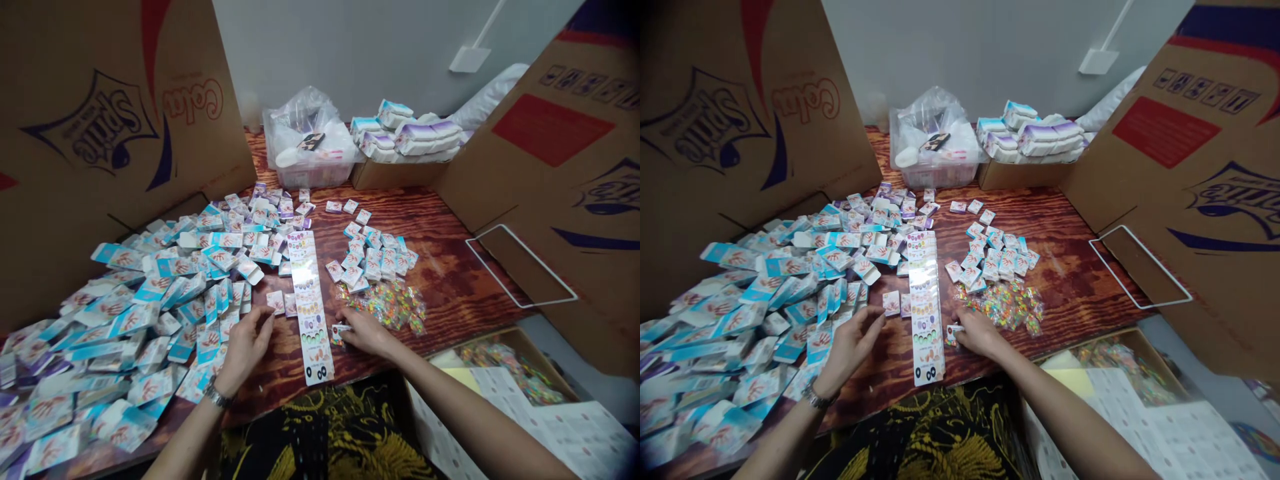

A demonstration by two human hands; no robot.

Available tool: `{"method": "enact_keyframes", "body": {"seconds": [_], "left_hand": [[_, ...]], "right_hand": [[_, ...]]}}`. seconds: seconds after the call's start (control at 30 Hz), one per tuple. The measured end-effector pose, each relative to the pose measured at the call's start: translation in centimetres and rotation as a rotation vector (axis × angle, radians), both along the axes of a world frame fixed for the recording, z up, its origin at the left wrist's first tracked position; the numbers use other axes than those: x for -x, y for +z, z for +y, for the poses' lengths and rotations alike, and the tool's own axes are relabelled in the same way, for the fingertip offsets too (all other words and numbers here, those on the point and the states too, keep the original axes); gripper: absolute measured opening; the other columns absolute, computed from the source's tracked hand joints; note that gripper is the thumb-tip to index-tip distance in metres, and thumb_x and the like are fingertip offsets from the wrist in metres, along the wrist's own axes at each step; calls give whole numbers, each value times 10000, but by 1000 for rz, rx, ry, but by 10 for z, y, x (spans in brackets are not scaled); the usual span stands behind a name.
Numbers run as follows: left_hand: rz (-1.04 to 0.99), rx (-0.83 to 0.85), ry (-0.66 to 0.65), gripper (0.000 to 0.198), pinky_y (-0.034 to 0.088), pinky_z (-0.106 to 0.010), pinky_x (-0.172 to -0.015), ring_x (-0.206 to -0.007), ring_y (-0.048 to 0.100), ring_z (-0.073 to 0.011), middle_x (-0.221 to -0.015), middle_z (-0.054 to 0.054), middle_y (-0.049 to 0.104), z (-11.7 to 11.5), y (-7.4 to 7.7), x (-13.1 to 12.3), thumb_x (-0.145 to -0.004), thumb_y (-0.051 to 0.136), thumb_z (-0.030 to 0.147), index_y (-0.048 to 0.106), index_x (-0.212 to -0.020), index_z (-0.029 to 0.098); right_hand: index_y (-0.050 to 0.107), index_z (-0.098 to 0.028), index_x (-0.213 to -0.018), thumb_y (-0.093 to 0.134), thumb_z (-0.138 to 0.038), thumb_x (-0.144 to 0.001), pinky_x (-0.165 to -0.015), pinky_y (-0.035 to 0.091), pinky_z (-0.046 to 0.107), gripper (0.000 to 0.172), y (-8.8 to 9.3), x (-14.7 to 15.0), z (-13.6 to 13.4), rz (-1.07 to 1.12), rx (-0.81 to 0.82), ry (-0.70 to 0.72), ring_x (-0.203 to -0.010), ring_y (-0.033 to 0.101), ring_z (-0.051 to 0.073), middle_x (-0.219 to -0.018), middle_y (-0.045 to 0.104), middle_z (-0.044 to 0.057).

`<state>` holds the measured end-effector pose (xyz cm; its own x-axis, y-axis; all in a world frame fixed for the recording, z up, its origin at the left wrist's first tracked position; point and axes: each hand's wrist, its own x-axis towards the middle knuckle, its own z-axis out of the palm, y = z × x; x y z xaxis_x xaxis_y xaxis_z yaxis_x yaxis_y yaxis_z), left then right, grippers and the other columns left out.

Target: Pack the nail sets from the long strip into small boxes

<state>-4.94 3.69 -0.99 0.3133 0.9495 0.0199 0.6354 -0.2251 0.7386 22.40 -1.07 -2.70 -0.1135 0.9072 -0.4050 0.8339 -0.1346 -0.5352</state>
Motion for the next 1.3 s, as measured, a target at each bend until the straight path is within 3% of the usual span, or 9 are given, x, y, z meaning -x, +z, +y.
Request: {"method": "enact_keyframes", "body": {"seconds": [0.2, 0.3, 0.4, 0.53, 0.67, 0.8, 1.0, 1.13, 1.3], "left_hand": [[267, -302, -69, 226, 485, -330, -797, -892, 611, -207, -972, -95, 642, 13, 0, 10, -895, 396, 164, 550, -1061, 153], [583, -524, -129, 390, 417, -415, -925, -1169, 468, -293, -1214, -171, 542, 46, 3, 15, -855, 365, 38, 474, -1223, 108], [854, -596, -153, 432, 387, -484, -916, -1248, 365, -353, -1346, -181, 434, 85, 7, 16, -861, 373, 51, 428, -1282, 132], [878, -607, -217, 333, 395, -477, -833, -1132, 443, -331, -1241, -169, 515, 116, 12, 12, -872, 371, 66, 506, -1165, 149], [863, -621, -294, 227, 370, -436, -814, -1001, 477, -282, -1056, -118, 582, 122, 18, 9, -871, 409, 76, 537, -1037, 164], [859, -627, -321, 224, 350, -399, -788, -878, 477, -245, -872, -77, 574, 125, 22, 10, -853, 421, 42, 535, -1000, 167], [849, -656, -251, 142, 362, -412, -791, -897, 463, -266, -889, -107, 525, 108, 41, 1, -857, 446, 96, 543, -942, 155], [578, -554, -199, 225, 437, -326, -723, -865, 490, -223, -948, -80, 482, 67, 47, -15, -828, 555, 208, 507, -1045, 173], [294, -469, -185, 421, 477, -340, -784, -942, 499, -218, -1023, -74, 454, 27, 40, -29, -778, 536, 89, 438, -1172, 201]], "right_hand": [[564, -189, -774, 558, -167, -742, -651, 362, 267, 39, 12, 1, 3, -40, -68, 157, -769, 574, 200, -848, 629, 57], [551, -203, -830, 472, -223, -832, -629, 384, 269, 82, 16, -8, 1, 13, -115, 123, -722, 591, 193, -778, 642, 35], [546, -201, -1004, 428, -244, -866, -700, 428, 303, 186, 23, -16, 3, 59, -208, 54, -817, 620, 218, -908, 669, 63], [598, -195, -986, 436, -245, -873, -771, 432, 346, 204, 37, -21, 7, -4, -330, 27, -893, 607, 246, -967, 664, 91], [609, -188, -892, 458, -264, -882, -725, 433, 313, 170, 51, -22, 11, 66, -414, 4, -824, 599, 217, -888, 661, 72], [618, -203, -905, 504, -314, -875, -673, 425, 267, 162, 60, -23, 15, 213, -351, -53, -749, 604, 180, -838, 674, 20], [587, -202, -904, 451, -303, -907, -649, 409, 258, 170, 79, -9, 22, 247, -387, -1, -723, 559, 168, -803, 629, 14], [515, -202, -896, 365, -240, -941, -687, 418, 263, 161, 92, 14, 32, 305, -454, 56, -776, 540, 163, -858, 597, 43], [549, -211, -985, 432, -173, -907, -778, 417, 280, 146, 94, 39, 47, 323, -499, 217, -896, 559, 175, -966, 618, 52]]}}
